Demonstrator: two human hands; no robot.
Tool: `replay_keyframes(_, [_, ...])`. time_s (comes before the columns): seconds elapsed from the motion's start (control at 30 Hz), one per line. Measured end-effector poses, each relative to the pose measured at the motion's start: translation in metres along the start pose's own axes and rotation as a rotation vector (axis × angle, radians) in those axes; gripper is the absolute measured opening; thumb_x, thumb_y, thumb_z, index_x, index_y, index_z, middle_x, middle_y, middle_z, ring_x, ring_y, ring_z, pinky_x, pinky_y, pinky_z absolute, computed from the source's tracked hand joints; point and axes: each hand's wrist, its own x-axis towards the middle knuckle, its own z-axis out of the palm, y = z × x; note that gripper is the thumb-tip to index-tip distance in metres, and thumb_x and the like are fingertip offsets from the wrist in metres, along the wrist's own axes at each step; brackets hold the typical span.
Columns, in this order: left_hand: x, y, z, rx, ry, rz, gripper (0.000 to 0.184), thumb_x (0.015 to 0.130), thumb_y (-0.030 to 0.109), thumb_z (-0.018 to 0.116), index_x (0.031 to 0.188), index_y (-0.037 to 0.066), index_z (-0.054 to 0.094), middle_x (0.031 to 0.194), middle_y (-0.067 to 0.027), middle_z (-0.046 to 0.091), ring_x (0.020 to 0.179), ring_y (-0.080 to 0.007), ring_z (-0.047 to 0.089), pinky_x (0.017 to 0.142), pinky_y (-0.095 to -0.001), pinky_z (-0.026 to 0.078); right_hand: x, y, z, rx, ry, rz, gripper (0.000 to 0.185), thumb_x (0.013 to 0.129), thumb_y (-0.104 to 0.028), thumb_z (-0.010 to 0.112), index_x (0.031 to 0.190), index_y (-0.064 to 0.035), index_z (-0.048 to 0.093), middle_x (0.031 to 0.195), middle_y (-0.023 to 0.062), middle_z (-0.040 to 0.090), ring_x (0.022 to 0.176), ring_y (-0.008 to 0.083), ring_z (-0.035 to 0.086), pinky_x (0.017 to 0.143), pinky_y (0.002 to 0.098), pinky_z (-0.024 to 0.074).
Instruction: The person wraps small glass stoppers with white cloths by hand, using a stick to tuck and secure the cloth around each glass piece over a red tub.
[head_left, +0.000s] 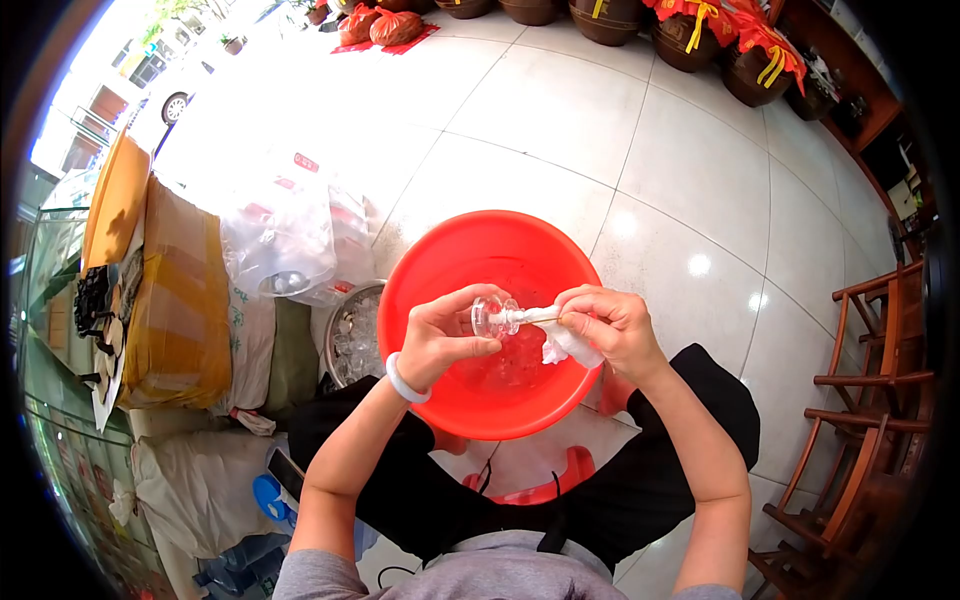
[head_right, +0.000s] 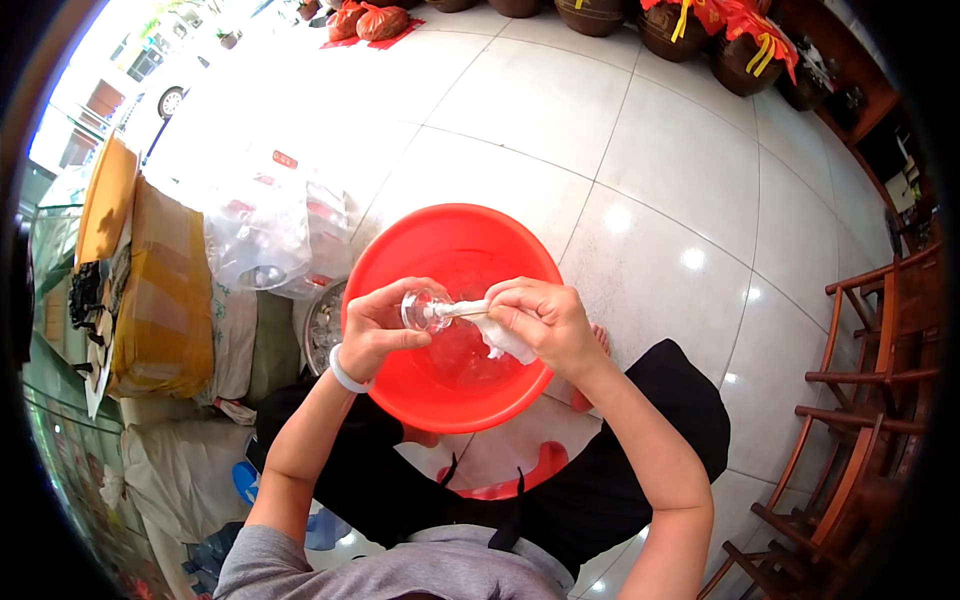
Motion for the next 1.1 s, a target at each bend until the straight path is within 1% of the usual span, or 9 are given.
replay_keyframes(0.17, [0.000,0.001,-0.001,0.031,0.011,0.010,0.052,0.069,-0.011,0.068,0.117,-0.004,0.051,0.109,-0.0123,0.058,0.095,-0.0168,0.058,0.081,-0.0294,0.051,0.000,0.001,0.001,0.074,0.006,0.087,0.007,0.079,0.004,0.056,0.081,0.0058,0.062,0.091,0.0095,0.062,0.080,0.0140,0.058,0.072,0.0249,0.0461])
replay_keyframes(0.23, [0.000,0.005,0.001,0.040,0.017,0.018,0.052,0.068,-0.011,0.068,0.117,-0.004,0.051,0.109,-0.0120,0.058,0.095,-0.0167,0.058,0.082,-0.0293,0.051,0.001,0.003,0.002,-0.130,0.069,-0.118,0.008,0.080,-0.002,0.057,0.082,0.0048,0.063,0.090,0.0094,0.063,0.077,0.0154,0.060,0.067,0.0255,0.0474])
replay_keyframes(0.3, [0.000,0.011,0.002,0.025,0.063,-0.002,0.052,0.065,-0.007,0.071,0.114,-0.004,0.053,0.109,-0.0145,0.056,0.102,-0.0225,0.055,0.089,-0.0353,0.045,0.004,0.003,-0.002,-0.188,0.115,-0.185,0.008,0.080,-0.001,0.058,0.082,0.0047,0.062,0.088,0.0100,0.063,0.075,0.0161,0.061,0.066,0.0257,0.0476])
replay_keyframes(0.37, [-0.001,0.008,-0.002,0.068,0.051,0.029,0.053,0.064,-0.008,0.071,0.114,-0.004,0.054,0.110,-0.0149,0.056,0.103,-0.0226,0.054,0.089,-0.0354,0.045,0.005,0.002,-0.007,-0.247,0.163,-0.251,0.007,0.079,0.000,0.058,0.082,0.0046,0.062,0.086,0.0106,0.064,0.074,0.0168,0.061,0.065,0.0258,0.0479])
replay_keyframes(0.47, [0.000,0.005,-0.005,0.136,0.024,0.089,0.054,0.065,-0.010,0.070,0.115,-0.004,0.053,0.114,-0.0143,0.054,0.104,-0.0208,0.054,0.088,-0.0334,0.046,0.003,-0.010,-0.009,-0.269,0.054,-0.065,0.008,0.079,0.003,0.056,0.083,0.0044,0.063,0.074,0.0079,0.064,0.070,0.0123,0.059,0.065,0.0242,0.0468])
replay_keyframes(0.5, [0.001,0.005,-0.005,0.165,0.009,0.118,0.053,0.066,-0.011,0.069,0.116,-0.003,0.053,0.116,-0.0133,0.054,0.104,-0.0187,0.055,0.087,-0.0313,0.047,0.003,-0.010,-0.010,-0.269,0.055,-0.064,0.008,0.079,0.003,0.056,0.083,0.0044,0.063,0.074,0.0079,0.064,0.070,0.0123,0.059,0.065,0.0242,0.0468])
replay_keyframes(0.77, [0.001,0.008,-0.009,0.175,-0.023,0.130,0.052,0.065,-0.011,0.069,0.114,-0.002,0.055,0.119,-0.0146,0.052,0.109,-0.0207,0.052,0.091,-0.0336,0.045,0.004,-0.007,-0.011,-0.307,-0.106,-0.190,0.013,0.077,0.006,0.056,0.086,0.0029,0.064,0.069,0.0082,0.061,0.062,0.0127,0.056,0.058,0.0235,0.0446])
replay_keyframes(0.9, [0.001,0.009,-0.007,0.212,-0.050,0.150,0.051,0.065,-0.009,0.070,0.114,0.000,0.055,0.118,-0.0150,0.054,0.110,-0.0219,0.052,0.092,-0.0345,0.044,0.004,-0.005,-0.010,-0.221,-0.111,-0.087,0.014,0.076,0.002,0.057,0.088,0.0031,0.065,0.073,0.0120,0.065,0.064,0.0173,0.061,0.060,0.0259,0.0483])
replay_keyframes(1.1, [0.001,0.009,-0.005,0.323,-0.109,0.160,0.052,0.064,-0.005,0.073,0.113,-0.001,0.056,0.116,-0.0144,0.056,0.108,-0.0224,0.054,0.091,-0.0336,0.045,0.005,0.000,-0.005,-0.331,-0.140,-0.209,0.013,0.076,0.001,0.058,0.087,0.0025,0.065,0.074,0.0116,0.064,0.063,0.0181,0.060,0.058,0.0268,0.0473])
